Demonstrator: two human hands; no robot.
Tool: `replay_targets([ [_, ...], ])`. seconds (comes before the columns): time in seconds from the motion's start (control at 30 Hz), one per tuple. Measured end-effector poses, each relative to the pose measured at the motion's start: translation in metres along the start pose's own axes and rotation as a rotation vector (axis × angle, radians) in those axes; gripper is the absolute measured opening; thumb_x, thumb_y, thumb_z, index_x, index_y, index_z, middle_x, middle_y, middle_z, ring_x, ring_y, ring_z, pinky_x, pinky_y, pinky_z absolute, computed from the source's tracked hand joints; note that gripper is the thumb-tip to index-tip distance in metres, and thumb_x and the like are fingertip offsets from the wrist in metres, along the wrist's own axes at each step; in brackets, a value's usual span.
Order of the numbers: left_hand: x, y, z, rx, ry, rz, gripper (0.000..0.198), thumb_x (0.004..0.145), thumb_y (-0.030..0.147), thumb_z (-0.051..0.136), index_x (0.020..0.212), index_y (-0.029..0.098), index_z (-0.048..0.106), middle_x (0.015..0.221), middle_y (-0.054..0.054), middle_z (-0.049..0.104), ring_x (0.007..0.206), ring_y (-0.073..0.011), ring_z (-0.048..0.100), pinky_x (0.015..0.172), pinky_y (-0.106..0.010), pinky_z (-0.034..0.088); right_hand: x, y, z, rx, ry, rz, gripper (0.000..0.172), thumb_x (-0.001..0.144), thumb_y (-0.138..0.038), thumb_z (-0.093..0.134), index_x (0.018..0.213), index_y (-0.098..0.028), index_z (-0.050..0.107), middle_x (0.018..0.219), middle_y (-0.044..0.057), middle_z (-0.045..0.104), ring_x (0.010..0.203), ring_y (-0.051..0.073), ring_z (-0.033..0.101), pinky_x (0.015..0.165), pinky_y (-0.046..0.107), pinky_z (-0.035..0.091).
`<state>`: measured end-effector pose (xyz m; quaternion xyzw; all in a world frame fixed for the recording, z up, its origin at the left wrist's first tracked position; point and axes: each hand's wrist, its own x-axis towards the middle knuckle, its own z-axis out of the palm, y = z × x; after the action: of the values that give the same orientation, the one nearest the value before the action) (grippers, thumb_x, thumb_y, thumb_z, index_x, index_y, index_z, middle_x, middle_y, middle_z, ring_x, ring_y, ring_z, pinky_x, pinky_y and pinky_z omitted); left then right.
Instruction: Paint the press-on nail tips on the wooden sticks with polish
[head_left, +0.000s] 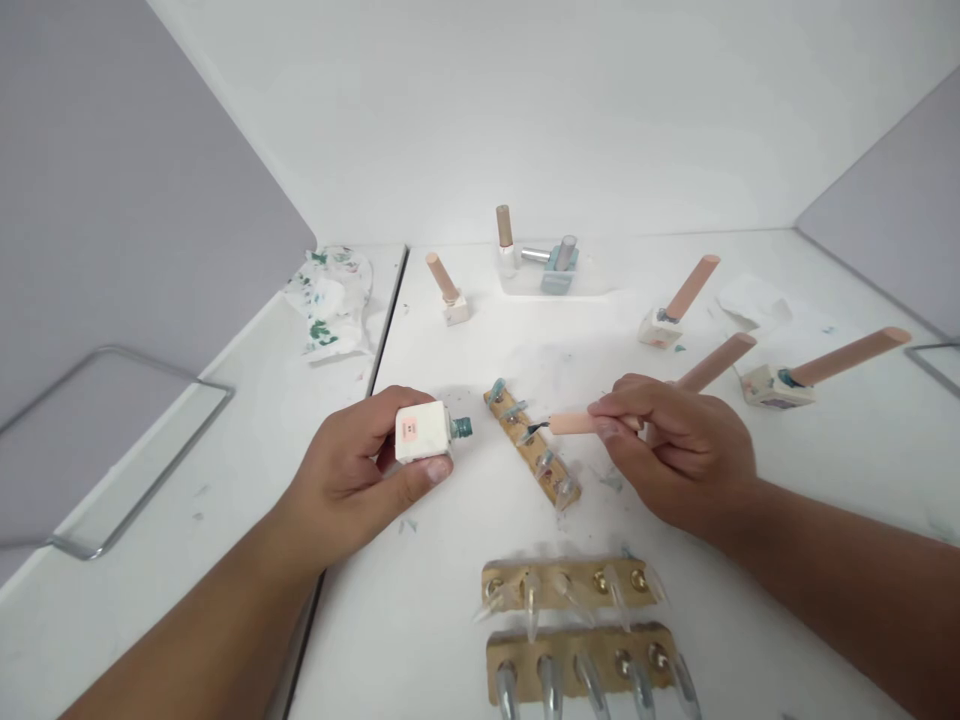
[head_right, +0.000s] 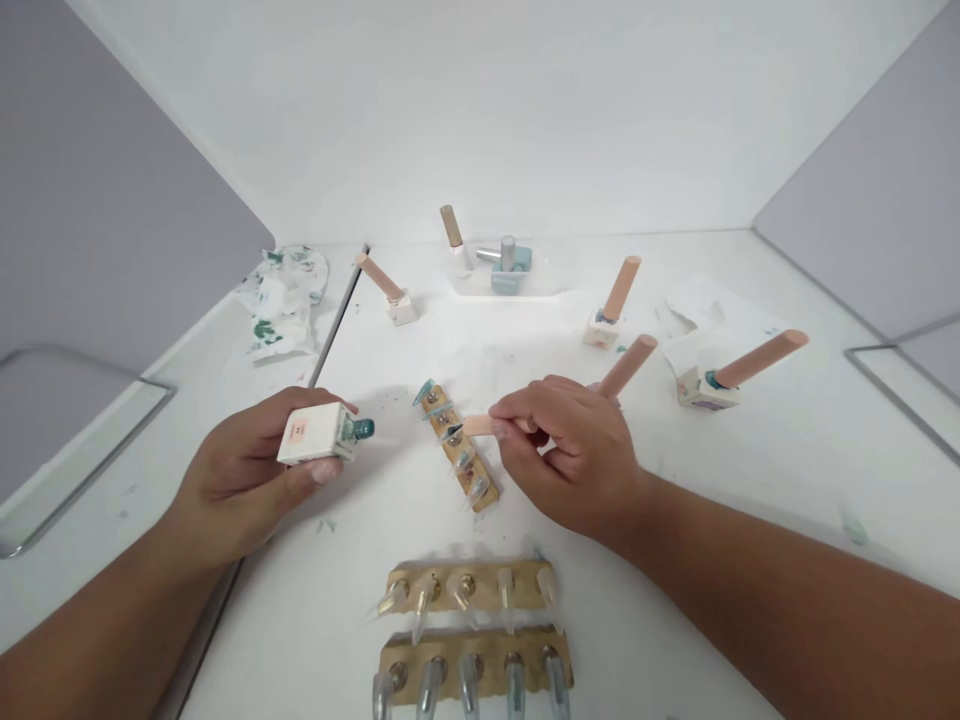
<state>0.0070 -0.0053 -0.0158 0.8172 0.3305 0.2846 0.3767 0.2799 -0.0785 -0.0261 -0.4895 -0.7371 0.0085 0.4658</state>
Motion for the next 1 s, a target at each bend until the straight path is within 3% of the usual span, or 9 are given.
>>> replay_targets([
  [0.27,0.0006,-0.0002,-0.0001,0.04,0.004,0.005,0.012,0.088,0.029,0.064,0.095,0.021,0.061,0.073,0.002,0.056,0.062,-0.0099,0.047,0.053,-0.021,0.039,-0.0027,0.0006,-0.0007,0.04,0.044,0.029,0.015,0.085,-0.007,0.053,0.085,-0.021,0.056,0.055,-0.007,0.042,0.046,0.007,0.04,0.044,0.023,0.032],
  [0.53,0.0022,-0.0012,0.0014,0.032,0.001,0.003,0.013,0.088,0.031,0.065,0.096,0.021,0.061,0.073,0.002,0.055,0.063,-0.0102,0.047,0.053,-0.021,0.038,0.0029,-0.0006,0.0018,0.127,-0.1,-0.131,0.016,0.085,-0.006,0.052,0.087,-0.021,0.055,0.058,-0.006,0.048,0.051,0.008,0.049,0.052,0.024,0.04],
  [0.83,0.0014,-0.001,0.0001,0.038,0.01,0.014,0.012,0.088,0.029,0.064,0.097,0.023,0.061,0.075,0.003,0.056,0.062,-0.0095,0.046,0.054,-0.021,0.039,-0.0008,0.0007,-0.0017,-0.005,0.02,-0.047,0.018,0.083,-0.004,0.054,0.082,-0.022,0.054,0.055,-0.006,0.046,0.048,0.009,0.045,0.046,0.024,0.037],
  [1.0,0.0006,-0.0025,-0.0002,0.03,0.003,0.001,0.013,0.088,0.032,0.064,0.097,0.022,0.061,0.074,0.002,0.056,0.064,-0.0105,0.048,0.054,-0.022,0.038,0.0018,-0.0008,-0.0003,0.054,-0.023,-0.086,0.017,0.084,-0.005,0.052,0.084,-0.022,0.054,0.056,-0.007,0.046,0.049,0.008,0.047,0.048,0.024,0.039],
])
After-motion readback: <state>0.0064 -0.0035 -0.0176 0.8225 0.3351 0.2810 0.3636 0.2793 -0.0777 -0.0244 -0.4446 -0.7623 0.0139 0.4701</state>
